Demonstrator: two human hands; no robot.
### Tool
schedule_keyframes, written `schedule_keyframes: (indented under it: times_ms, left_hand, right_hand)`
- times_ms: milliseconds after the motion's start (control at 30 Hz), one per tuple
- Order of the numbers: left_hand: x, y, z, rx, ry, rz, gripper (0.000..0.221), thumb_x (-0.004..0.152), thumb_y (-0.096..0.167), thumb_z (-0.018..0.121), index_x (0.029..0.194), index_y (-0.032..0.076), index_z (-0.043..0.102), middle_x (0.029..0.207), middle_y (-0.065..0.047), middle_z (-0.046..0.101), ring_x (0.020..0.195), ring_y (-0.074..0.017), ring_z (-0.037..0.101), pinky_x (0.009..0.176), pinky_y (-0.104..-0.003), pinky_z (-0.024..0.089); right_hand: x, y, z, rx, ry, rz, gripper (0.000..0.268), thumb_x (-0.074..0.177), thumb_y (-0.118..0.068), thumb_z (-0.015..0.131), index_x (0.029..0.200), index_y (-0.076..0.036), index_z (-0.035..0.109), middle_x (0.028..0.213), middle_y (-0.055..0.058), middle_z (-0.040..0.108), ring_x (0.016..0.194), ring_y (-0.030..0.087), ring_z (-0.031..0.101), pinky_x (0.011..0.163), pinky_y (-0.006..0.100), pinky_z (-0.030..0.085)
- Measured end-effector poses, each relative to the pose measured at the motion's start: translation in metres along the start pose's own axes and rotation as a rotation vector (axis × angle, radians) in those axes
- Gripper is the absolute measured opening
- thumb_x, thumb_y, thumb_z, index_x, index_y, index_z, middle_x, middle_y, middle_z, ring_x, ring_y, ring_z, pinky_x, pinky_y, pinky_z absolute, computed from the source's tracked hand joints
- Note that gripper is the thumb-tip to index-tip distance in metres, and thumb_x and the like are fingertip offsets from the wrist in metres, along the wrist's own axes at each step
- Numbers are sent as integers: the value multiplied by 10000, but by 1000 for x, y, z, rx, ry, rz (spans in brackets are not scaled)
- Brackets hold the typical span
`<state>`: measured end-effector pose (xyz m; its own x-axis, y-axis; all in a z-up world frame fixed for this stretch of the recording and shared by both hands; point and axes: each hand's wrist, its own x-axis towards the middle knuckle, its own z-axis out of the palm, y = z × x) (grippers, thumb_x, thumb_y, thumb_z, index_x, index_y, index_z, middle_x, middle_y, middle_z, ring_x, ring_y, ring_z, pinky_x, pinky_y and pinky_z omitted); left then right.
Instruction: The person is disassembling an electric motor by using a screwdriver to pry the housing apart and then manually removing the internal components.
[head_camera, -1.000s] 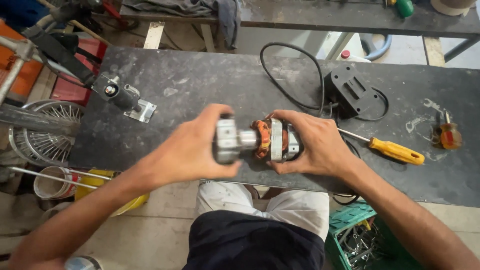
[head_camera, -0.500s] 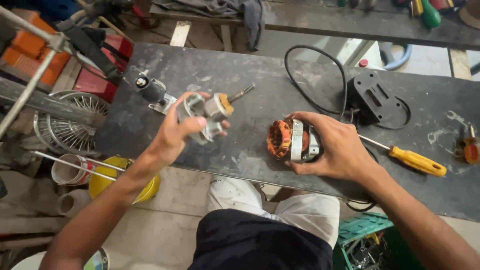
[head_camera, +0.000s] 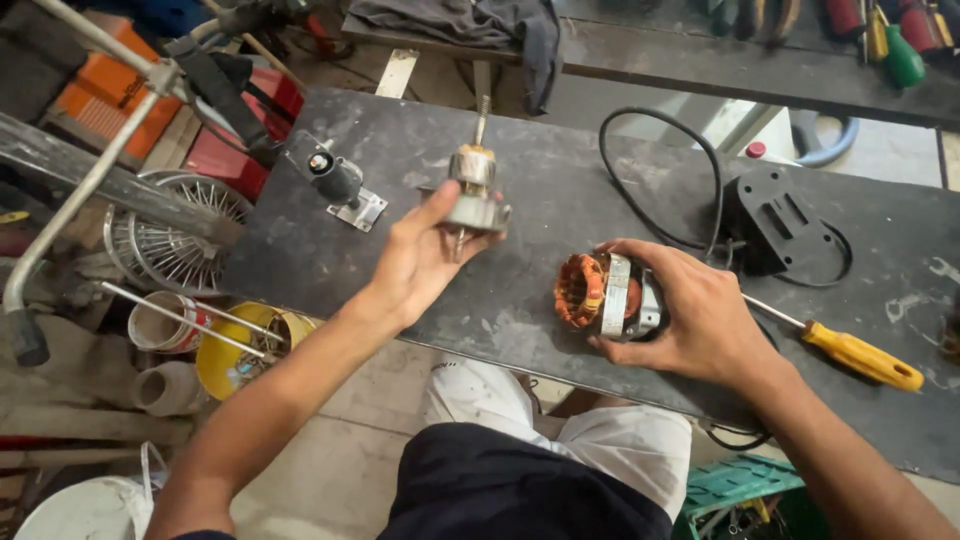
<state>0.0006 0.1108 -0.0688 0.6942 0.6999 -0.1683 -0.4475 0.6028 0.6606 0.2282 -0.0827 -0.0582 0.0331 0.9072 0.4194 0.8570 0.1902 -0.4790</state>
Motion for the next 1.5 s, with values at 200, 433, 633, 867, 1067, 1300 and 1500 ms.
schedule_keyframes:
  times_ms: [200,433,633,867,1067,1300,1500]
  left_hand:
    - [31,-7,-12,610,347,449,697,633,255,1025,1061,46,517,913,-63,589,787,-141,642,652,-266,619]
    - [45,15,-18,980,176,930,938,678,273,1066,1226,70,332,1239,-160,451,1245,-271,447,1143,-435,312]
    - [48,31,-29,1049,-28,734,794,842,123,899,1371,162,309,1450,-114,462,1302,-260,547,1102,-355,493]
    - [42,36,-21,1366,205,412,768,833,407,812,1324,155,278,1378,-76,470,1146,-238,575,906,-395,479]
    - [43,40,-24,1378,181,516,934,822,431,861,1449,116,245,1436,-182,502,1296,-308,570,1042,-446,500]
    - [61,36,-36,1536,113,690,319,996,256,721,1241,118,570,1124,-110,644,1113,-331,699,874,-483,587]
    - [58,34,-37,1721,203,845,161,1018,343,687,1109,216,645,996,5,626,982,-234,718,786,-438,599]
  right_hand:
    - [0,0,-2,3,-22,-6,866,553,-434,947,1270,-69,627,1180,89,769,1082,296,737,895,386,579]
    - [-1,0,-3,-9,-29,-7,874,562,-458,946,1279,-75,624,1196,84,766,1089,289,734,901,381,578]
    - [0,3,-4,-74,-136,-17,917,643,-535,859,1383,-97,540,1328,45,700,1159,226,696,975,380,527]
    - [-1,4,-2,-79,-139,7,938,624,-529,872,1385,-95,539,1322,51,704,1160,227,696,995,384,523]
    - [0,3,-3,-81,-142,14,931,630,-534,868,1383,-101,532,1327,40,700,1164,225,695,986,379,522]
    - [2,-3,0,8,2,-15,829,575,-438,941,1259,-85,634,1175,79,767,1055,286,741,885,376,579]
    - [4,-6,-1,-5,-1,-19,836,571,-454,948,1256,-94,631,1178,66,767,1060,271,741,890,364,579]
